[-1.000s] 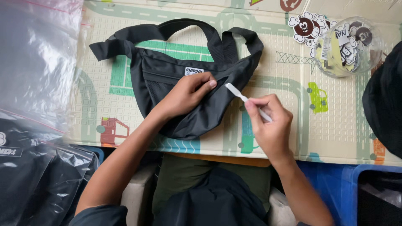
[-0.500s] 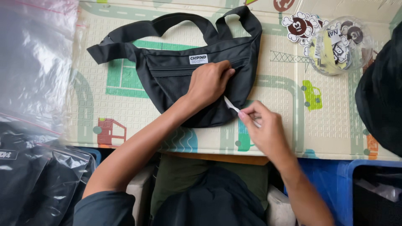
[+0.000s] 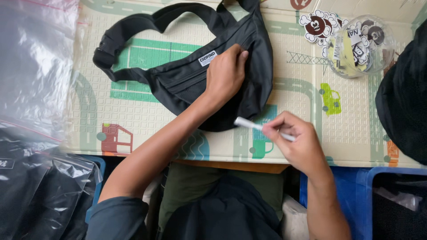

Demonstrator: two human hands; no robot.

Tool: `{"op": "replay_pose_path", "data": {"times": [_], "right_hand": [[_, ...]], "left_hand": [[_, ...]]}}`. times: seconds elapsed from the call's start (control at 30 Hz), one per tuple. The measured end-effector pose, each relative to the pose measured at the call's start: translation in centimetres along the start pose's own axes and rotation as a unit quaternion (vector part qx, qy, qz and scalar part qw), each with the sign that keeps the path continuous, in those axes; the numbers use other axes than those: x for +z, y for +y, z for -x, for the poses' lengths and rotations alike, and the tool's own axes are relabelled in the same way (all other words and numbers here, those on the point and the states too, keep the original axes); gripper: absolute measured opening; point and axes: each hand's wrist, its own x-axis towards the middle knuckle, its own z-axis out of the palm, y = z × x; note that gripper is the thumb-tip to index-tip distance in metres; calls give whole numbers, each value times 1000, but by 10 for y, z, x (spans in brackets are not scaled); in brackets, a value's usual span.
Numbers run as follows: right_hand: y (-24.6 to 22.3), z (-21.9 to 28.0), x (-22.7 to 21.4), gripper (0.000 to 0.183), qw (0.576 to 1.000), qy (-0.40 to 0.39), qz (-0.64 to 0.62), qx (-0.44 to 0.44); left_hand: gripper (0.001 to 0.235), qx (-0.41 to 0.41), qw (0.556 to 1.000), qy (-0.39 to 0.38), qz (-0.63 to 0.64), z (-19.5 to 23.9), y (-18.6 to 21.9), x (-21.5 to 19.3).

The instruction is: The person removes a black bag from a plastic package and places it on a table. They then use a white marker to wipe the surface of the bag, cleaning the exterior and the zipper area.

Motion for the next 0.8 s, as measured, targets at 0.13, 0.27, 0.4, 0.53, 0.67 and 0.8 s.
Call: {"op": "replay_pose_path", "data": {"times": [0.13,0.27,0.4,0.53,0.67,0.8], "right_hand": [[5,-22,-17,10,989,83,110,-53],[24,-36,-21,9,984,114,121,-63],[32,-41,-13,12,985,121,111,-47],[34,-44,-15,15,988,119,99,-29],[37,-46,-16,13,986,112,121,-30],[36,-46,-13,12,984,134,104,-47]], "left_hand": [[19,16,996,-66,55,8,2,-8],[25,140,982,-124,8,33,5,-37],[43,224,951,-153,-146,61,2,-48],[57,226,953,-128,-158,80,22,-48],[24,219,952,-85,-199,91,8,-19],[14,130,986,-84,-58,85,-12,-5]]}}
